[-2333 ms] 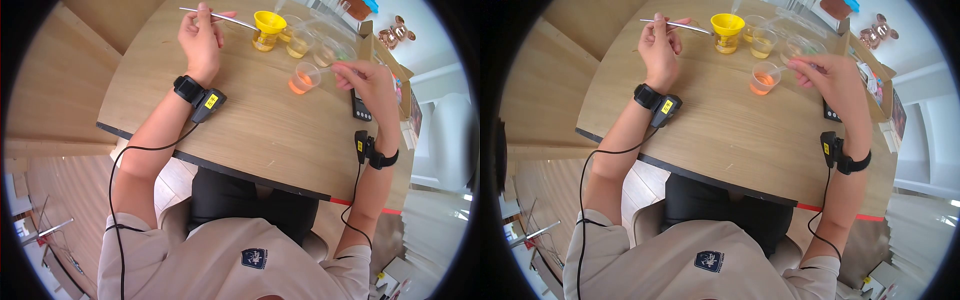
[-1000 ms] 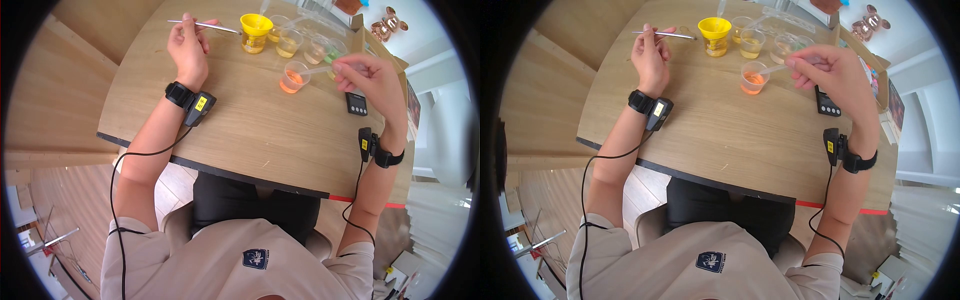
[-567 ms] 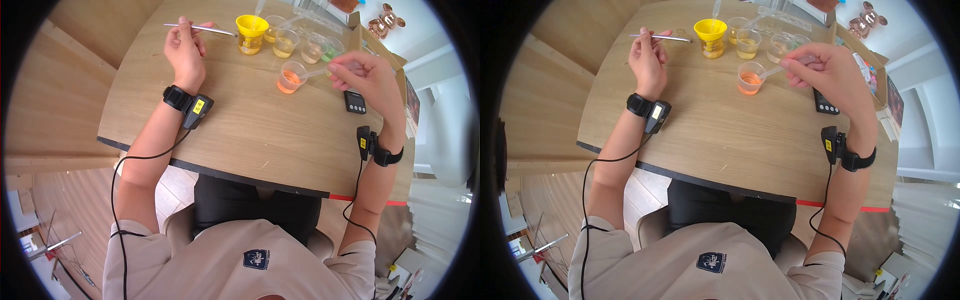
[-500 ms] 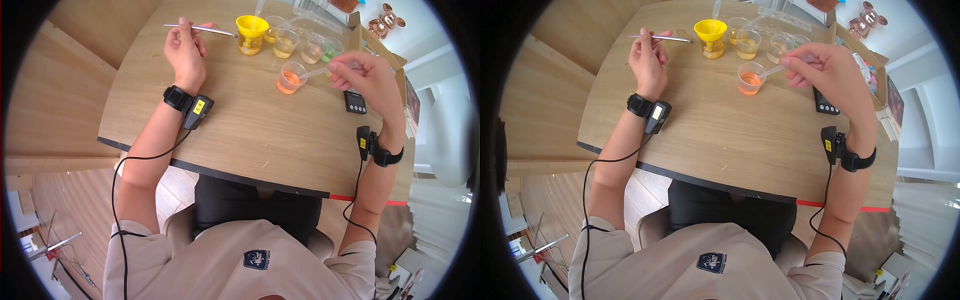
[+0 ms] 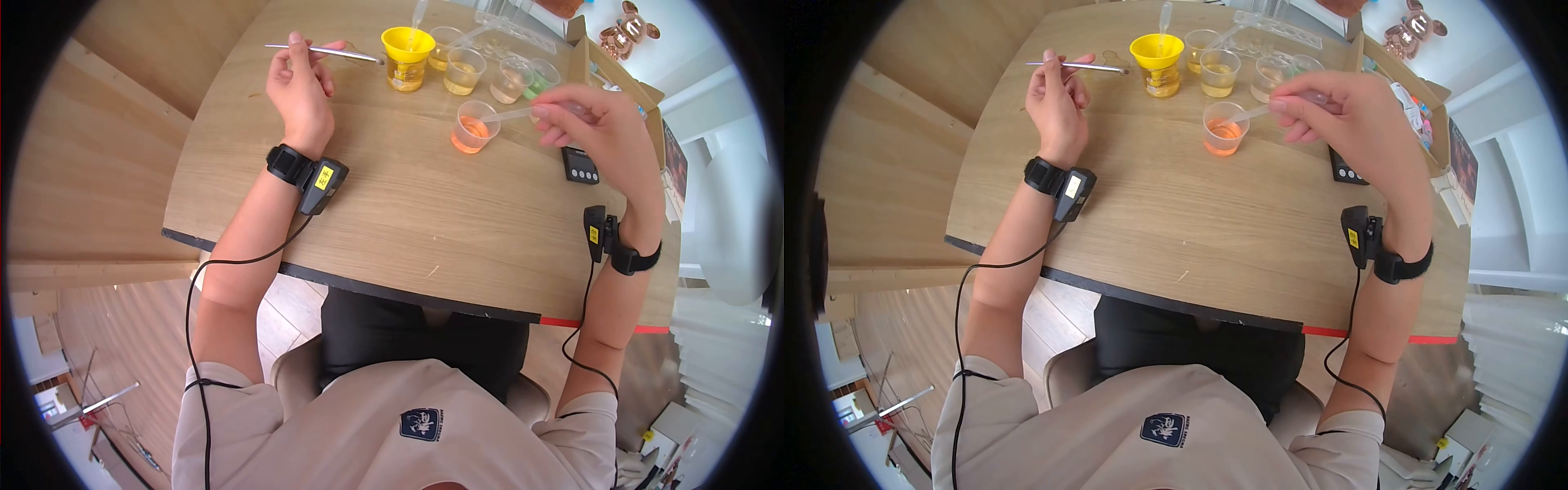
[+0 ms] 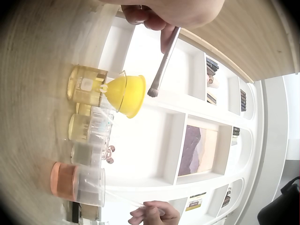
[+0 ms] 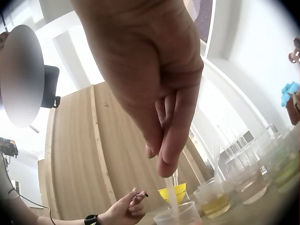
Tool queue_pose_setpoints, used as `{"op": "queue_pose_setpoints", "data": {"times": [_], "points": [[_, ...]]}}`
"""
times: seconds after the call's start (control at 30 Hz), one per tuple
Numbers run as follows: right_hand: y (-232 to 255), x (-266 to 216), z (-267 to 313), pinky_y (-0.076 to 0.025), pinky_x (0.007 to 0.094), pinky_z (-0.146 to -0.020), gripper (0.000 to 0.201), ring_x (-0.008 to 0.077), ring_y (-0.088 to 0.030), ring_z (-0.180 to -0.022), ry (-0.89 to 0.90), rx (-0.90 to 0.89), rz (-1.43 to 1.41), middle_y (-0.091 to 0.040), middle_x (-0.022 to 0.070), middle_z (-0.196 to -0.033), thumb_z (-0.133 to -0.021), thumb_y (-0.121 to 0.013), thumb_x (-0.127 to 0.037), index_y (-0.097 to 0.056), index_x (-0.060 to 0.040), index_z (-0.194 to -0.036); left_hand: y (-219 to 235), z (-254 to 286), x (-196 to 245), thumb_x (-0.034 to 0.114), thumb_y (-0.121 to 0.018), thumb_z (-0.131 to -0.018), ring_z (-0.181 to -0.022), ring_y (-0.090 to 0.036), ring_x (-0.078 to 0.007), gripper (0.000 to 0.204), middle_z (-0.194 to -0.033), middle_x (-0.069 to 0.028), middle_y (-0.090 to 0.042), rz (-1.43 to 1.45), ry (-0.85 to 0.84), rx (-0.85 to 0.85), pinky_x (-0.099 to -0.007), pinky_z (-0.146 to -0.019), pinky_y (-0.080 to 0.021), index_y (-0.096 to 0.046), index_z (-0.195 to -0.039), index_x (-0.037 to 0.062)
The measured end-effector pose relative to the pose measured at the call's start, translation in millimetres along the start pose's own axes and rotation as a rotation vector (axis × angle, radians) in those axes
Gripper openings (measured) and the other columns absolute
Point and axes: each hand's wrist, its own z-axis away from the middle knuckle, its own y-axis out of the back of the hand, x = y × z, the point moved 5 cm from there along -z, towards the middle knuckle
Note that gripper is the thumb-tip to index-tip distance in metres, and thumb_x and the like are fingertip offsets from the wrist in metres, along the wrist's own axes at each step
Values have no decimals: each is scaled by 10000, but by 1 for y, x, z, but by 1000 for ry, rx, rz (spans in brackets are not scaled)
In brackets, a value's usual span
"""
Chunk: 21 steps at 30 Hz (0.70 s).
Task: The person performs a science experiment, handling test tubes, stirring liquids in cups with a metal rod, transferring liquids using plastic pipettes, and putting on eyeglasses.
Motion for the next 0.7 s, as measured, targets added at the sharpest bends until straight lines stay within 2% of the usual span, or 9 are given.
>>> {"op": "queue_pose_setpoints", "data": {"times": [0.07, 0.27, 0.4, 0.5, 0.57, 0.7], "points": [[2, -1, 1, -558, 220, -688, 203, 96, -705, -725, -3, 47, -14, -722, 43, -799, -946, -703, -162, -724, 25, -1024, 0, 0, 0, 363, -556, -1048, -476, -394, -89, 320, -994, -245, -734, -2, -4, 1, -245, -441, -328, -498, -948, 64], [-2, -6, 2, -555, 219, -668, 197, 98, -704, -713, 23, 39, 98, -717, 49, -771, -946, -701, -157, -726, 26, -1014, 2, -1, -1, 359, -551, -1050, -473, -392, -90, 314, -991, -236, -736, -8, 6, 8, -243, -438, -332, -497, -943, 68], [-3, -3, -1, -550, 217, -662, 186, 96, -705, -715, 10, 16, 48, -716, 47, -769, -943, -704, -149, -725, 27, -1001, -1, 0, 0, 361, -553, -1049, -468, -393, -90, 314, -990, -234, -737, -10, 6, 7, -241, -438, -338, -498, -936, 74], [-3, -6, 2, -547, 218, -660, 182, 96, -703, -718, -5, 55, -12, -718, 49, -783, -940, -708, -145, -722, 27, -994, 0, 0, -1, 361, -554, -1049, -465, -390, -88, 312, -987, -232, -737, 3, 8, 8, -238, -436, -335, -503, -938, 75], [-4, -14, 3, -556, 224, -666, 178, 101, -703, -727, 89, 23, 112, -724, 53, -811, -942, -701, -134, -727, 28, -1011, 0, 0, -1, 360, -553, -1050, -463, -387, -87, 310, -985, -230, -738, 7, 2, 6, -237, -434, -332, -504, -939, 75], [-2, -8, 3, -560, 228, -673, 177, 105, -702, -732, 59, 24, 45, -727, 52, -830, -935, -705, -119, -726, 32, -1024, 2, -2, -4, 356, -551, -1051, -444, -355, -80, 307, -978, -228, -740, 32, 16, 9, -242, -418, -303, -508, -939, 73]]}}
